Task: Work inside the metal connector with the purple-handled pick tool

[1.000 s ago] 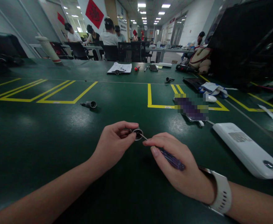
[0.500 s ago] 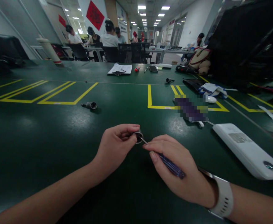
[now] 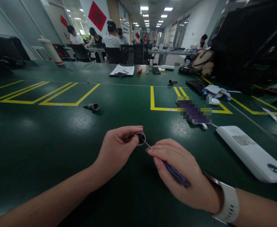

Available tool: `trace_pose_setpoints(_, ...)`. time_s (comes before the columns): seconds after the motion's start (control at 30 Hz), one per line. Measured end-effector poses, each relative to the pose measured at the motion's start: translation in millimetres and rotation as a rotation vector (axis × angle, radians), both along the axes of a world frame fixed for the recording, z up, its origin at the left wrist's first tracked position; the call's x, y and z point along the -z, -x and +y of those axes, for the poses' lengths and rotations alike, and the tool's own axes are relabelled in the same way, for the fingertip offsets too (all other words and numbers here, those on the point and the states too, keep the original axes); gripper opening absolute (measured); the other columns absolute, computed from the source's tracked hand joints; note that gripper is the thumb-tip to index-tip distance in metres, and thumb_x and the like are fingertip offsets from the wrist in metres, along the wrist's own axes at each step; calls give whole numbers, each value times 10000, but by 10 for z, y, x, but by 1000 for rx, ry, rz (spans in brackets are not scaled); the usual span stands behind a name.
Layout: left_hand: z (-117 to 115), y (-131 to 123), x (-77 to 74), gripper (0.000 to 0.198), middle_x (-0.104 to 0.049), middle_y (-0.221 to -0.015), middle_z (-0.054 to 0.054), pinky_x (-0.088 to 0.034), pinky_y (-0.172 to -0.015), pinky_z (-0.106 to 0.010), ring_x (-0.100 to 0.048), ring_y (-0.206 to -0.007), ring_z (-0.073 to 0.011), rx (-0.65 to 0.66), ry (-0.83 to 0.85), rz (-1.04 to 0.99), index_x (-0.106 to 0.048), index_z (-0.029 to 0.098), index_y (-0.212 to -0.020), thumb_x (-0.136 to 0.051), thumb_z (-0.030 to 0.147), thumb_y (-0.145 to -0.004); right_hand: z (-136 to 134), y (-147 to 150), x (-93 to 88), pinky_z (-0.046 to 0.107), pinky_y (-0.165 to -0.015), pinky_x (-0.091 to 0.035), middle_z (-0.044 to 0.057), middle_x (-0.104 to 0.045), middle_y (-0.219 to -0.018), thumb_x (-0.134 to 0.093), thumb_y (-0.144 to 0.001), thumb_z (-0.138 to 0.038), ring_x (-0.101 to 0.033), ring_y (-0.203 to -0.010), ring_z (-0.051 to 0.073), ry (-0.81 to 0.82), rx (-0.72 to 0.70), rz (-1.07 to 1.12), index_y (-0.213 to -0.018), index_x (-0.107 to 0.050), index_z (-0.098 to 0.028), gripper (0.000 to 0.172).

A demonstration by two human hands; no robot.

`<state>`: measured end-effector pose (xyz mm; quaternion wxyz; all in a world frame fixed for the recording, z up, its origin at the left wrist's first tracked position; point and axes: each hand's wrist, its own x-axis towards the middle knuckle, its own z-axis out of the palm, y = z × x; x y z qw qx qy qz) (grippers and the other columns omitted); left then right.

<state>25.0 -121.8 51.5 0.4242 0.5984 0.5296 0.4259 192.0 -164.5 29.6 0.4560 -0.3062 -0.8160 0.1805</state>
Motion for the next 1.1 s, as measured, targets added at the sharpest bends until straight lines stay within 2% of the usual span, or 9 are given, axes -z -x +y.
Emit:
trace_pose_setpoints(0.17, -12, 1, -7, 230, -709, -986, -40, -549, -813, -293, -668, -885, -177, 28, 31, -13, -700, 160, -878, -607, 152, -668, 0, -2, 8, 366, -812, -506, 79, -664, -889, -503, -796, -21, -613, -878, 183, 21, -7, 27, -1091, -581, -145, 329)
trace_pose_setpoints(0.33, -18, 8, -13, 230, -706, -999, -37, -545, -820, -291, -664, -902, -177, 32, 45, -45, -703, 162, -871, -619, 146, -657, 8, -6, -18, 347, -745, -526, 55, -677, -848, -492, -824, -58, -624, -845, 178, 123, 44, 118, -1019, -625, -187, 269)
trace_pose_setpoints(0.5, -16, 18, -20, 259, -714, -970, -28, -544, -813, -297, -668, -883, -177, 40, 78, -58, -697, 179, -911, -621, 160, -664, 6, 0, -15, 354, -739, -529, 64, -688, -877, -486, -830, -69, -628, -847, 184, 131, 62, 136, -1004, -635, -189, 259)
trace_pose_setpoints(0.77, -11, 23, -21, 236, -727, -876, -26, -556, -760, -284, -677, -805, -172, 41, 80, -64, -699, 175, -882, -620, 166, -659, -11, -6, 2, 398, -804, -517, 91, -680, -939, -477, -815, -45, -629, -877, 200, 1, 0, 12, -1117, -560, -175, 339)
trace_pose_setpoints(1.1, -16, 3, -10, 221, -724, -894, -37, -550, -770, -274, -673, -779, -152, 37, 86, -65, -699, 147, -879, -602, 127, -681, -23, 13, -15, 391, -775, -518, 107, -673, -923, -488, -795, -41, -603, -875, 213, -110, -5, -144, -1100, -546, -132, 324)
